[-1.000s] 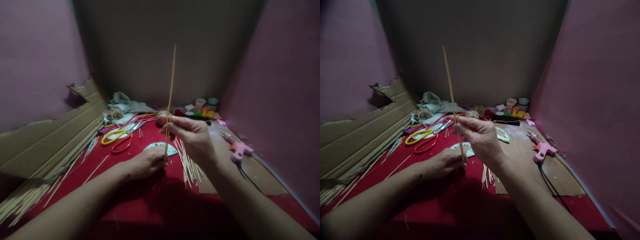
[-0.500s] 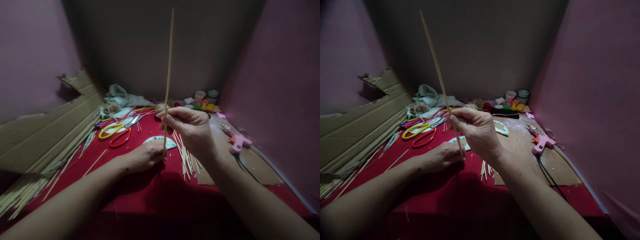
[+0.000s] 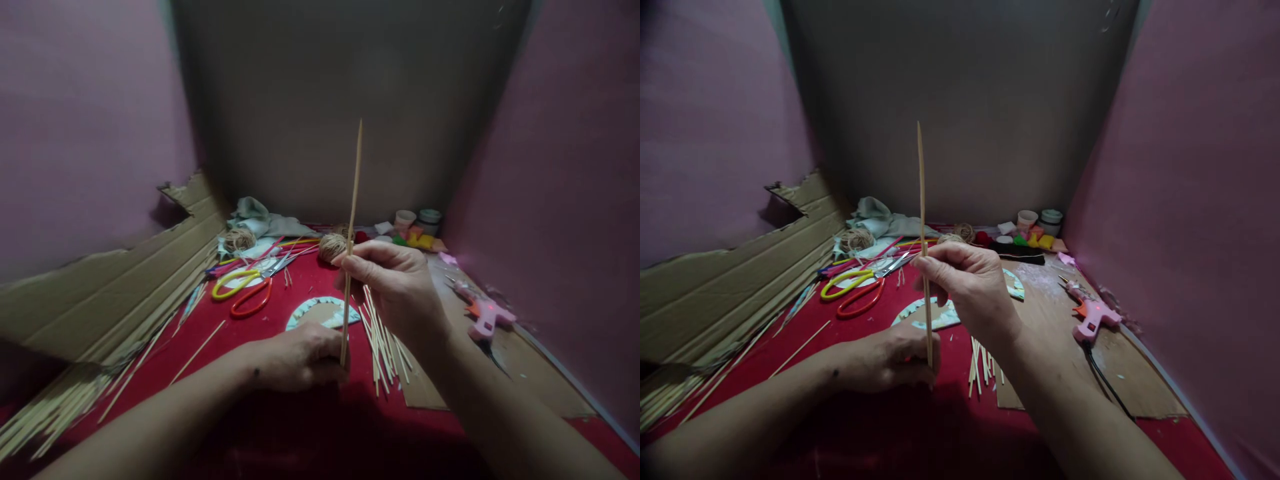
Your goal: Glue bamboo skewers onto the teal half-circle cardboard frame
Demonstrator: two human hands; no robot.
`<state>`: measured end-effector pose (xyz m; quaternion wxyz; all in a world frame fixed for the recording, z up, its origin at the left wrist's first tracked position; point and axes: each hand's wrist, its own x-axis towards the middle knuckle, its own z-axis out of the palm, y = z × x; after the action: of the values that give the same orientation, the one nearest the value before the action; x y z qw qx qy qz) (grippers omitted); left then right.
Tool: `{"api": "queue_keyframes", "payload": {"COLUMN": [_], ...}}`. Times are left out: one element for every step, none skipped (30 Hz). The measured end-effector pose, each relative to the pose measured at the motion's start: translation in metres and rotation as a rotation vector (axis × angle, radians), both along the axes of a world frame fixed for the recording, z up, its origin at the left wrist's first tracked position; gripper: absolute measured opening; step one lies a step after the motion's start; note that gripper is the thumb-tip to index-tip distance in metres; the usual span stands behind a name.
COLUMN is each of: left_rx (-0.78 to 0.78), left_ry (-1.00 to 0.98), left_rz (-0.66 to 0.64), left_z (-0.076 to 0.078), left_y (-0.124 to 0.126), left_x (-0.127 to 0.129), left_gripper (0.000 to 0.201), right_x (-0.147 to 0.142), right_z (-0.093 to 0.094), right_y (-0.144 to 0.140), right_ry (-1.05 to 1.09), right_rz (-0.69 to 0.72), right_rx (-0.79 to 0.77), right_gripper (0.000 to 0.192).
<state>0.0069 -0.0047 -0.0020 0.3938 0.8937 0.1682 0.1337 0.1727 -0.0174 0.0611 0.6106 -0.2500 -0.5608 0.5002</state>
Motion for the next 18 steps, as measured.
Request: {"api": "queue_keyframes", "payload": {"left_rx": [-0.103,-0.190,-0.243,-0.253,-0.221,-0.153,-0.069,0.011,0.120,0.263,0.400,0.439,0.449,0.452,0.451,0.453,0.456,0.459], "left_ry": [0.043,0.081,0.104,0.108,0.097,0.074,0.057,0.077,0.134,0.277,0.472,0.563,0.615,0.661,0.686,0.704,0.718,0.727], "left_rz": [-0.048,-0.093,-0.123,-0.123,-0.073,0.034,0.180,0.346,0.528,0.690,0.848,0.923,0.947,0.952,0.944,0.933,0.927,0.926], "left_z": [0.004,0.008,0.013,0.018,0.023,0.029,0.034,0.037,0.040,0.041,0.039,0.036,0.032,0.026,0.020,0.014,0.009,0.005], "left_y": [-0.002,-0.004,-0.003,-0.001,0.004,0.010,0.018,0.028,0.037,0.047,0.056,0.064,0.071,0.076,0.079,0.082,0.083,0.084], "left_x": [0.001,0.001,-0.001,-0.003,-0.008,-0.015,-0.024,-0.035,-0.047,-0.060,-0.073,-0.085,-0.094,-0.102,-0.107,-0.109,-0.111,-0.111], "left_gripper": [0.012,0.013,0.015,0.015,0.016,0.017,0.019,0.021,0.024,0.023,0.024,0.024,0.025,0.028,0.031,0.033,0.034,0.035], "right_x": [0.001,0.002,0.004,0.007,0.010,0.013,0.017,0.020,0.022,0.024,0.026,0.026,0.027,0.027,0.026,0.026,0.026,0.027], "right_z": [0.001,0.001,0.000,-0.001,-0.003,-0.006,-0.010,-0.015,-0.020,-0.025,-0.030,-0.035,-0.039,-0.042,-0.045,-0.047,-0.049,-0.050], "right_y": [0.002,0.004,0.007,0.010,0.014,0.018,0.022,0.025,0.028,0.030,0.031,0.031,0.032,0.031,0.031,0.031,0.030,0.030], "right_ry": [0.003,0.012,0.021,0.028,0.031,0.028,0.020,0.012,0.008,0.010,0.016,0.022,0.028,0.032,0.036,0.038,0.039,0.039], "right_rz": [0.007,0.005,0.002,0.002,0.003,0.009,0.018,0.030,0.045,0.061,0.078,0.093,0.104,0.113,0.121,0.128,0.134,0.141], "right_rx": [-0.035,-0.079,-0.132,-0.188,-0.242,-0.294,-0.338,-0.376,-0.410,-0.434,-0.450,-0.459,-0.462,-0.465,-0.470,-0.474,-0.478,-0.481], "right_gripper": [0.009,0.010,0.012,0.013,0.014,0.015,0.016,0.017,0.017,0.016,0.015,0.015,0.014,0.015,0.016,0.016,0.016,0.015]}}
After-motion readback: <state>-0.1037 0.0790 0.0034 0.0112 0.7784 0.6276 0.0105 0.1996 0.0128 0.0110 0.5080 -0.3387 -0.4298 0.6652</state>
